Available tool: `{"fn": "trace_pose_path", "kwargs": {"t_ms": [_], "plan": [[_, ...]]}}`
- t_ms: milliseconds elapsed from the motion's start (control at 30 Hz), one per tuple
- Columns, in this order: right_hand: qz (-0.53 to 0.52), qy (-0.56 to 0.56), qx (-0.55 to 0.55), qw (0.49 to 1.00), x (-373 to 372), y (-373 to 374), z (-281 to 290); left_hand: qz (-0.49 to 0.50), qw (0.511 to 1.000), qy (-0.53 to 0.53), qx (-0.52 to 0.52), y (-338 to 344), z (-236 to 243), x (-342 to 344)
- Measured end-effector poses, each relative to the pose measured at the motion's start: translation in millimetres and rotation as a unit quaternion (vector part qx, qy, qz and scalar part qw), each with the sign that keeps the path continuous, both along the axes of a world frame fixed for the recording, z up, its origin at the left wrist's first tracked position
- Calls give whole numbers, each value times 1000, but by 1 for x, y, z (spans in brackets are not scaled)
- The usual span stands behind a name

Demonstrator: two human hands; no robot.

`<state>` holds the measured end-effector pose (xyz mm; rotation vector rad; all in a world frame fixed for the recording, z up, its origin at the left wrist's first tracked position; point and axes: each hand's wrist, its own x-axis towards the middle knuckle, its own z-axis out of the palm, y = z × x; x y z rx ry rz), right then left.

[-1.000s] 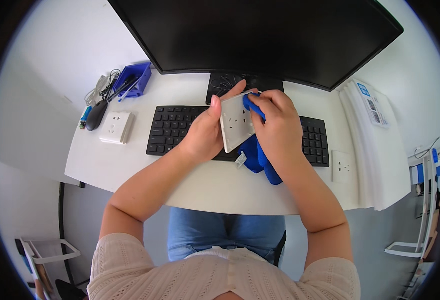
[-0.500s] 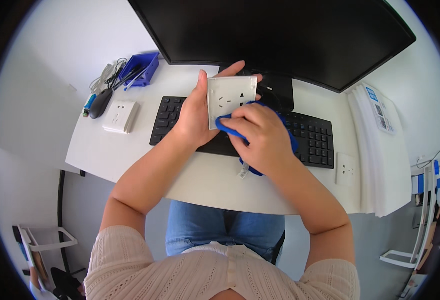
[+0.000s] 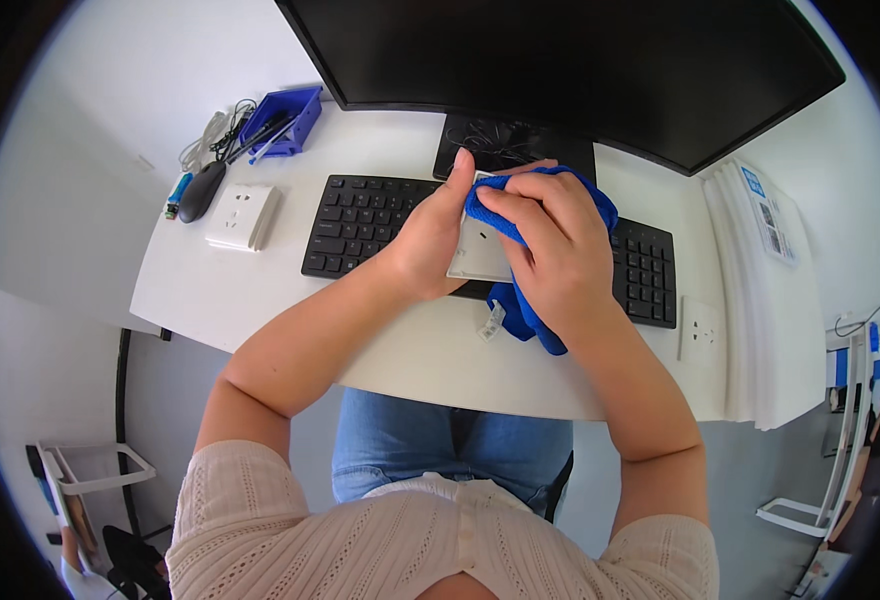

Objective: Cleaning and wiping down wall socket faceplates using a blue cloth.

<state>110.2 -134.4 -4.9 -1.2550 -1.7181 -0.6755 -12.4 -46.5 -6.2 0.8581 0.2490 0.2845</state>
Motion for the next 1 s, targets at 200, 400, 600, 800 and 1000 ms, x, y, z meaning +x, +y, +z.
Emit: {"fn": "trace_pose_path", "kwargs": {"t_ms": [200,400,600,800,1000], "plan": [[-44,-6,-32,999,0,-1,1,17,999,33,-22,2,-8,-2],[-66,11,-55,996,-11,-5,0,26,998,-54,25,2,-7,3],[-35,0,-84,996,-24,-6,-6,46,989,-104,96,11,-3,4],[42,0,-111,993,-15,-9,0,7,991,-119,61,17,-5,5],[28,45,-85,995,-6,-7,3,-29,993,-110,-28,6,-4,7]]}}
